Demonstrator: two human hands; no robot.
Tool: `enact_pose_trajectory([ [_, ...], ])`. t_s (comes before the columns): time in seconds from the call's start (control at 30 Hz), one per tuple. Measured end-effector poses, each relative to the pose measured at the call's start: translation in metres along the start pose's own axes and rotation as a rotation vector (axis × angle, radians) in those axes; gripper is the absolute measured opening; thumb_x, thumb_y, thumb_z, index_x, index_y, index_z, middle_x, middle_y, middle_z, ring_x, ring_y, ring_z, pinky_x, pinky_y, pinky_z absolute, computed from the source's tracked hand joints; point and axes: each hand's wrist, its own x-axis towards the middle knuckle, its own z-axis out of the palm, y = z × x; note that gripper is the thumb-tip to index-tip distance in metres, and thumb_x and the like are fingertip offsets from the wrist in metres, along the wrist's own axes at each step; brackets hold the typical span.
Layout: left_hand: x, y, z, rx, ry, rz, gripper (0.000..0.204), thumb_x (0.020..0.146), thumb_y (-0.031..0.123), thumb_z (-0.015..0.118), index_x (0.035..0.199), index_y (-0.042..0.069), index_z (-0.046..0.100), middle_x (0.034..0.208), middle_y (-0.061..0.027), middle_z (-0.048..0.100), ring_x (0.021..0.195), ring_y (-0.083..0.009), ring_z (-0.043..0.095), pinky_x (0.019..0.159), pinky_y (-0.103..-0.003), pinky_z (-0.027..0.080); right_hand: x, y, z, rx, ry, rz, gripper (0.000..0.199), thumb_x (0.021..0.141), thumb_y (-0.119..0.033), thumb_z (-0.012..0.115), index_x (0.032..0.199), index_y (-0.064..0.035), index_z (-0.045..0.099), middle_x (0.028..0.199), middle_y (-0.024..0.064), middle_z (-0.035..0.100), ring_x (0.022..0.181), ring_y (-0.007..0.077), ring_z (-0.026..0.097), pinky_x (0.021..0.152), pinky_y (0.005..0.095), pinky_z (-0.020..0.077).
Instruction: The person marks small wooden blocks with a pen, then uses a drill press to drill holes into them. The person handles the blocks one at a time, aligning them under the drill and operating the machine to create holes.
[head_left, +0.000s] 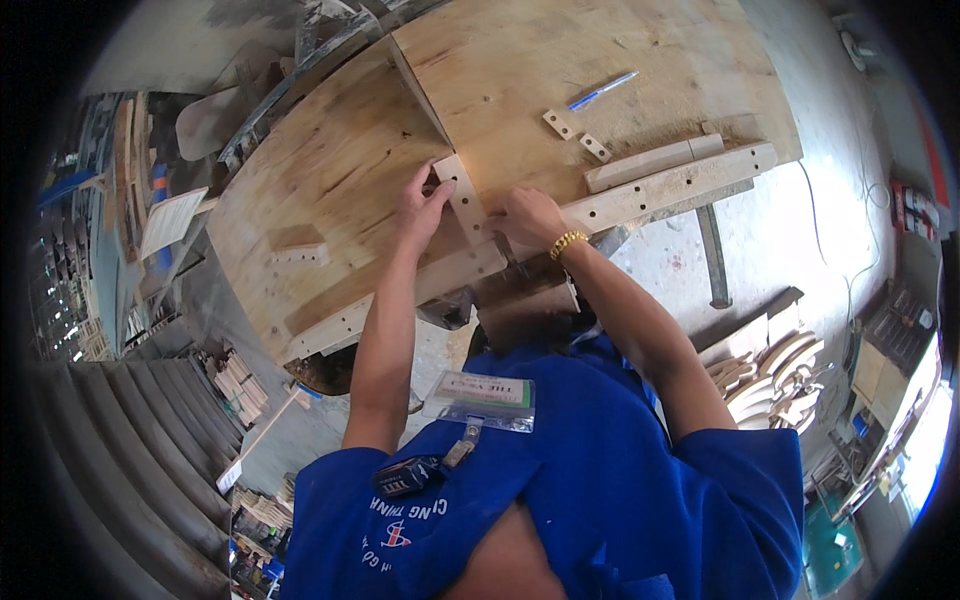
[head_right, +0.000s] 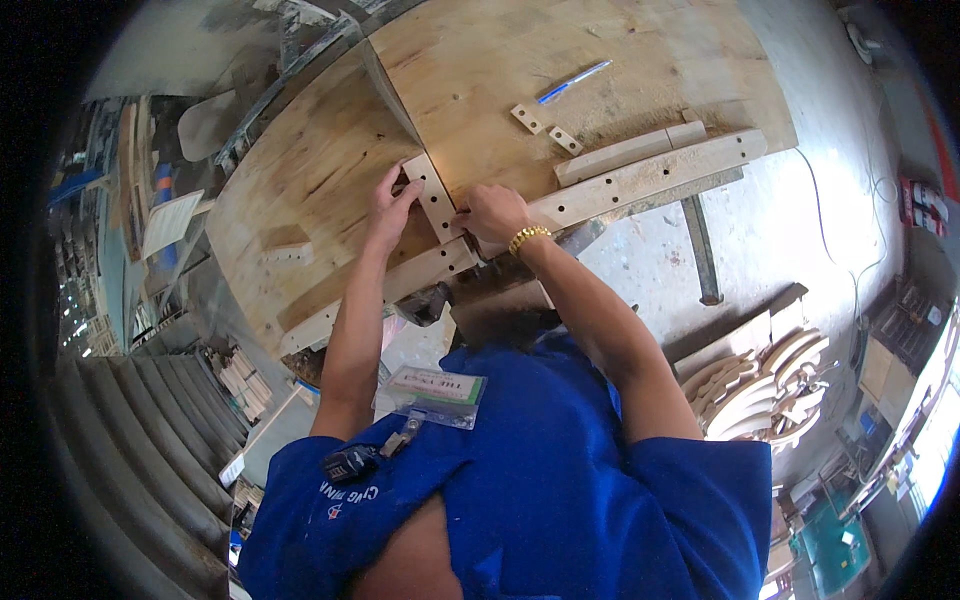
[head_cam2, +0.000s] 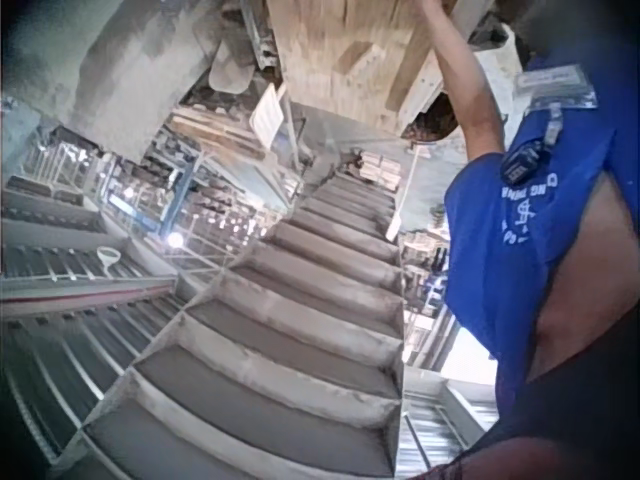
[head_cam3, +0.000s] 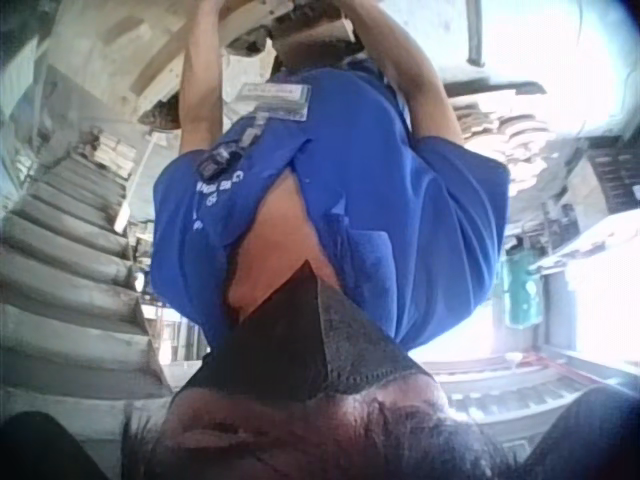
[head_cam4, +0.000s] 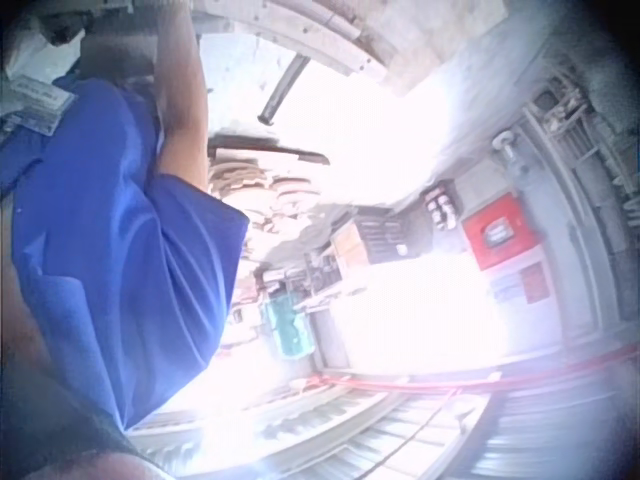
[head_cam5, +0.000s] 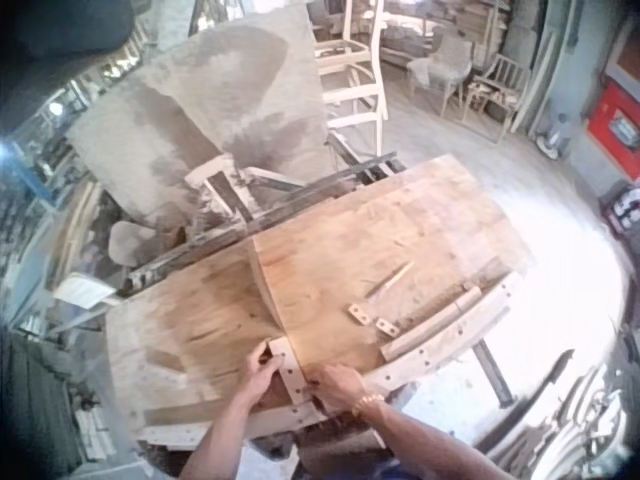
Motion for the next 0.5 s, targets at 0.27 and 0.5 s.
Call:
enact_pose_trajectory([
  [0.27,0.002,-0.012,-0.011,0.215,0.016,0.031,0.055,0.084,0.021,0.061,0.129,-0.005,0.043,0.113,-0.0121,0.06,0.1,-0.018,0.056,0.088,-0.031,0.043,-0.001,-0.004,0.003,-0.033,0.03,-0.025,0.022,0.075,-0.035,0.065,0.083,-0.0164,0.072,0.076,0.0151,0.066,0.072,0.0336,0.064,0.069,0.043,0.0506],
  [0.5,0.002,-0.02,-0.013,0.189,0.043,0.004,0.06,0.078,0.023,0.066,0.128,-0.003,0.045,0.121,-0.0237,0.054,0.114,-0.0338,0.052,0.096,-0.038,0.04,-0.022,-0.005,-0.006,-0.041,0.219,-0.208,0.021,0.08,-0.025,0.061,0.092,-0.0096,0.067,0.081,0.014,0.065,0.077,0.033,0.061,0.076,0.0406,0.0455],
])
